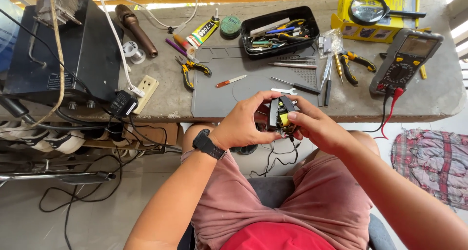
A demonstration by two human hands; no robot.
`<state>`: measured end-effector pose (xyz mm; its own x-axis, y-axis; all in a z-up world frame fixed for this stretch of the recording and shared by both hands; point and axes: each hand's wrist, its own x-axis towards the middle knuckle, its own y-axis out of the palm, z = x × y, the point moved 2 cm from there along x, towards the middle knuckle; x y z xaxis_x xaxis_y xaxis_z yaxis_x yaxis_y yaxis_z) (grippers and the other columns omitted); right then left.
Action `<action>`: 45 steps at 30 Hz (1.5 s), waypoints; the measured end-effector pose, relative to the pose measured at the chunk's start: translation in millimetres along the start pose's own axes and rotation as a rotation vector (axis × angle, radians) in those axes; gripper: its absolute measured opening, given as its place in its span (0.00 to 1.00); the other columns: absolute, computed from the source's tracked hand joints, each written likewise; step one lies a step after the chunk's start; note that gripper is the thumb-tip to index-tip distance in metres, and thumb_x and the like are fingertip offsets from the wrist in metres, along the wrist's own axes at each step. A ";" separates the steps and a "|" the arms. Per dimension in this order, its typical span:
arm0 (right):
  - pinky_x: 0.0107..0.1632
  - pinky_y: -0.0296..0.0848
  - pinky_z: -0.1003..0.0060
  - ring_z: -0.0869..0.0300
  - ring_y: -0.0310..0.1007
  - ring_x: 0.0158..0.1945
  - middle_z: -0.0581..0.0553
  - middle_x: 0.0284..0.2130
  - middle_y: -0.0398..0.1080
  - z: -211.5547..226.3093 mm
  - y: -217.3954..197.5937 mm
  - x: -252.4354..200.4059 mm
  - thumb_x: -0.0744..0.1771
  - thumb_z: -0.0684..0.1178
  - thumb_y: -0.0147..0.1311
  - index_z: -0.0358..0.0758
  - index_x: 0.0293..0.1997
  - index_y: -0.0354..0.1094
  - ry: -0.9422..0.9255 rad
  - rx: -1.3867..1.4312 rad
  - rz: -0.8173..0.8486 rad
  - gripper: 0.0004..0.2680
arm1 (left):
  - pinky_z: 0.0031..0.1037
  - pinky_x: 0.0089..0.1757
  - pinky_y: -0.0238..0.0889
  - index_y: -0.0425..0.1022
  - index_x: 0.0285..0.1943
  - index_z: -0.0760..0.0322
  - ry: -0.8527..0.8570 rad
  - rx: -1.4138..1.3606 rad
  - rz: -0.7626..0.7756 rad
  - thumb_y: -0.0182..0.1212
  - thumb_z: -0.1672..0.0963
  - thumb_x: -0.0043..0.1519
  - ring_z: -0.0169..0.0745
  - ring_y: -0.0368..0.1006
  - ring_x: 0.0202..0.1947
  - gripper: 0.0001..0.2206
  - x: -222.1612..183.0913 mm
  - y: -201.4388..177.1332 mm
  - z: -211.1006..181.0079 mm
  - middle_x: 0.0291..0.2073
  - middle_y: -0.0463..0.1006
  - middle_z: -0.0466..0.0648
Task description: Disassembling a plastic power adapter casing to extract and inspect the internal printed circuit board.
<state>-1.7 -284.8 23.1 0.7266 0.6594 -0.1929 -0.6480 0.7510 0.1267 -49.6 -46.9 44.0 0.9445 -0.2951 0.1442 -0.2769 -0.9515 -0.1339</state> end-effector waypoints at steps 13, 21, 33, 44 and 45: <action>0.33 0.71 0.65 0.56 0.73 0.30 0.33 0.32 0.73 -31.1 13.8 20.6 0.71 0.59 0.56 0.38 0.80 0.61 -0.058 0.514 -0.061 0.27 | 0.32 0.54 0.85 0.69 0.84 0.69 -0.083 -0.109 -0.025 0.90 0.57 0.55 0.42 0.82 0.53 0.46 8.7 -17.6 -7.7 0.63 0.82 0.62; 0.34 0.64 0.64 0.54 0.65 0.29 0.33 0.28 0.68 -43.9 18.6 18.2 0.72 0.62 0.54 0.31 0.65 0.73 0.066 0.848 -0.073 0.22 | 0.27 0.52 0.85 0.73 0.84 0.66 0.011 -0.163 -0.041 0.81 0.54 0.68 0.34 0.82 0.50 0.34 14.3 -21.2 6.0 0.59 0.86 0.58; 0.34 0.62 0.62 0.55 0.59 0.30 0.40 0.29 0.61 -29.4 39.1 20.0 0.75 0.67 0.48 0.29 0.60 0.69 0.075 0.984 0.012 0.23 | 0.34 0.44 0.88 0.78 0.77 0.70 -0.006 -0.257 -0.136 0.52 0.49 0.83 0.49 0.87 0.42 0.24 12.9 -29.6 6.9 0.48 0.88 0.66; 0.30 0.59 0.66 0.59 0.55 0.28 0.47 0.27 0.56 -25.5 36.6 27.4 0.74 0.69 0.47 0.32 0.60 0.70 0.100 1.034 0.053 0.24 | 0.32 0.40 0.88 0.76 0.78 0.77 -0.043 -0.433 -0.214 0.41 0.45 0.83 0.53 0.88 0.40 0.32 15.9 -24.9 18.7 0.49 0.88 0.70; 0.31 0.59 0.66 0.58 0.55 0.28 0.47 0.27 0.55 -26.4 35.0 28.6 0.74 0.69 0.46 0.32 0.60 0.70 0.108 1.043 0.062 0.24 | 0.33 0.40 0.88 0.76 0.78 0.78 -0.040 -0.479 -0.225 0.40 0.45 0.83 0.54 0.89 0.39 0.33 17.3 -24.5 21.4 0.49 0.88 0.72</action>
<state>-9.7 -240.6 -3.7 0.6414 0.7299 -0.2364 -0.1284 0.4059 0.9049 -22.7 -26.9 28.7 0.9933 -0.0842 0.0786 -0.1070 -0.9268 0.3600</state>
